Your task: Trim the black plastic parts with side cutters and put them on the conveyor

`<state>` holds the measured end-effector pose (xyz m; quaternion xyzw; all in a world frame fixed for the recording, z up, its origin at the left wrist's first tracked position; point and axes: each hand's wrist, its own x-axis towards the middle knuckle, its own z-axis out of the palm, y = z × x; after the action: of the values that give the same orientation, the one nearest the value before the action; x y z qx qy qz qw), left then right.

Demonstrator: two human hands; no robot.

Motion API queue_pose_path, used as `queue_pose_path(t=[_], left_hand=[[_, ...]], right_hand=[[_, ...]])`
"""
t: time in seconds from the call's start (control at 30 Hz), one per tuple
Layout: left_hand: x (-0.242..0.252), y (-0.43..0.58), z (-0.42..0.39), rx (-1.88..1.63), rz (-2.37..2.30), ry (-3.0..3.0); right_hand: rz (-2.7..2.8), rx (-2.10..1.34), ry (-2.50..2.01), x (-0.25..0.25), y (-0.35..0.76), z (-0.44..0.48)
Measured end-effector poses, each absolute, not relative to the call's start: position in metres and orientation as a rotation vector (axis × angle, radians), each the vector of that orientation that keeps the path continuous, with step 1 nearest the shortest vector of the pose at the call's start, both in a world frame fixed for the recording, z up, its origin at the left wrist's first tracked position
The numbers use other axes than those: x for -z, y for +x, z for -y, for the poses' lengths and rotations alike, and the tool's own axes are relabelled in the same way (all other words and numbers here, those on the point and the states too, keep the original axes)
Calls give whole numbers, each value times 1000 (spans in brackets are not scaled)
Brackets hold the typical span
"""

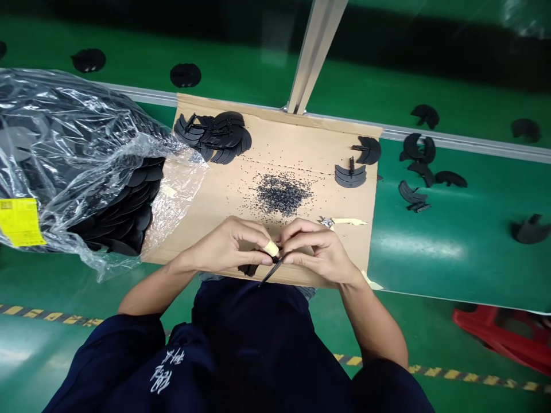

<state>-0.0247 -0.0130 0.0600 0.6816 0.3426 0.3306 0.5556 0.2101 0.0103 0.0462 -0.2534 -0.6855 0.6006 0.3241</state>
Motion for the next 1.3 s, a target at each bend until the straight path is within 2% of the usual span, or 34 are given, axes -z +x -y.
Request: queue_pose_path(t=[0.2,0.43,0.63,0.8,0.97,1.3], left_hand=[[-72,-26,11,-740,-831,1794],[-34,-3,28,-1088,-874,1344],[-17,-4,39,-1153,-1253,1341],[-15,-20,33,-1130,-1315,1263],[-13,-17,23,-1120,-1279,1328],[-22,-15,8,-1159,-1130,1571]], right_hand=[[1843,-1496,-663,-42,209,-9],[1627,-826,-962,-18,195,13],[2078,-704,-1068,-18,231,11],[2339,-380,-1555,-12,305,6],[2444,-386,-1589,-15,323,0],[2327,-815,-995,-40,247,-21]])
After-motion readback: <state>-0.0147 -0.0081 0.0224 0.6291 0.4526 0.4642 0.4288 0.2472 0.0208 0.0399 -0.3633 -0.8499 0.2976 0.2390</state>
